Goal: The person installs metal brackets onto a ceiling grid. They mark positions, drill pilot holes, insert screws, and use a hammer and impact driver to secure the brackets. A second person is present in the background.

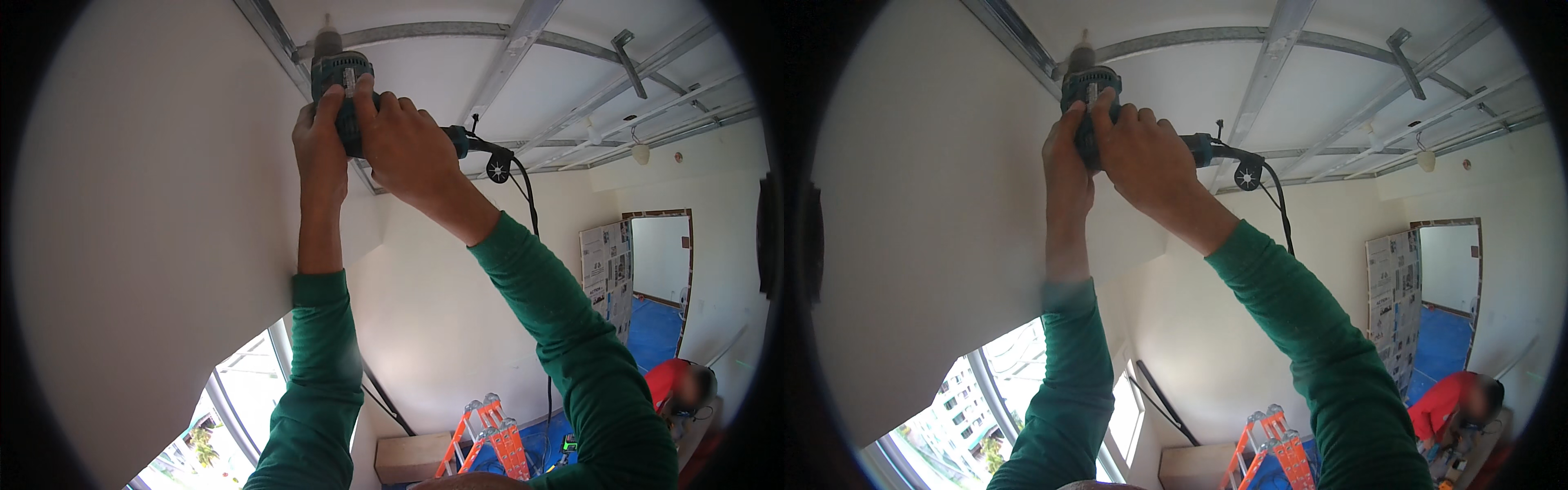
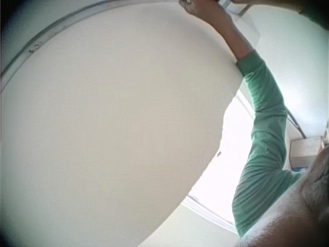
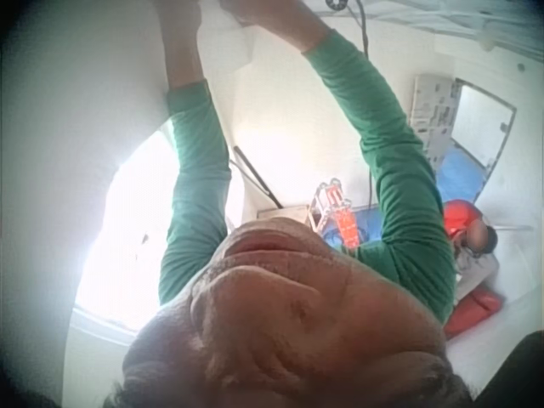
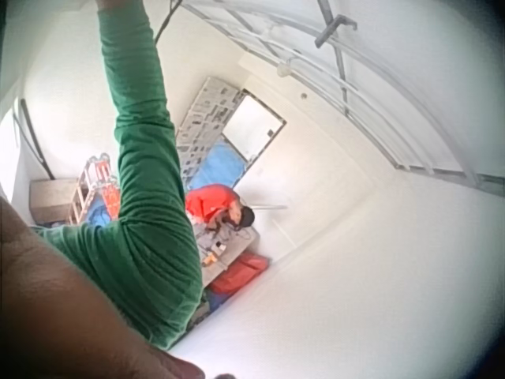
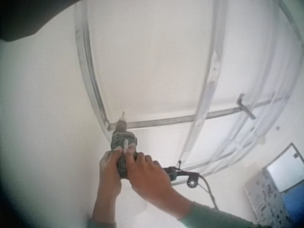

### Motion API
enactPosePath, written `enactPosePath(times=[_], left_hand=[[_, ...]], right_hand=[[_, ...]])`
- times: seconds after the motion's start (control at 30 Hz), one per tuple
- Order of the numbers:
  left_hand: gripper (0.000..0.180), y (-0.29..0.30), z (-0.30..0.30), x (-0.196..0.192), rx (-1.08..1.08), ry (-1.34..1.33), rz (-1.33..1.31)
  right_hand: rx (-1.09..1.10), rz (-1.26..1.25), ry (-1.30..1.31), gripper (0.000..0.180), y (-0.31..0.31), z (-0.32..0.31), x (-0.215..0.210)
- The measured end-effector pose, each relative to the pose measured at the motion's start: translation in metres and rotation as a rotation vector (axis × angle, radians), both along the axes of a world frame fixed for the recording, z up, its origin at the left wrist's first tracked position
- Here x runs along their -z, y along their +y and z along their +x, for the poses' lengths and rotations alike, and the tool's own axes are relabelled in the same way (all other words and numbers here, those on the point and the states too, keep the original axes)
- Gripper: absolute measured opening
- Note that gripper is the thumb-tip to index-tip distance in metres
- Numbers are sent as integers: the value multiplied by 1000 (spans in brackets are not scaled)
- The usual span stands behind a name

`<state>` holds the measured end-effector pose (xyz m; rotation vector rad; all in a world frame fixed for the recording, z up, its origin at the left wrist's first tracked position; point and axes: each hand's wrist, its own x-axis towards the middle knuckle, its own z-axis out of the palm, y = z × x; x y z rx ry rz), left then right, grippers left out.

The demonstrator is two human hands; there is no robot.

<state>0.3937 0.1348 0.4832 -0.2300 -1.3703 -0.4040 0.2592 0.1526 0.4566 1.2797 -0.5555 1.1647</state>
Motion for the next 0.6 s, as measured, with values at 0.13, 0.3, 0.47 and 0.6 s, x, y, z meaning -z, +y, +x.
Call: enactPosePath(times=[0.13, 0.3, 0.47, 0.6], left_hand=[[51, -8, 0, -5, 2, -15, -19], [52, -9, 2, -7, -1, -31, -37], [53, -5, 4, -10, 4, -31, -45], [54, -5, 5, -10, -33, -38, -16]], right_hand=[[-40, -41, 7, 83, -3, -2, -1], [-48, -53, 3, 62, -2, -2, -1], [-49, -108, 2, 58, 1, -3, -1], [-33, -106, 10, 58, 2, -4, -2]])
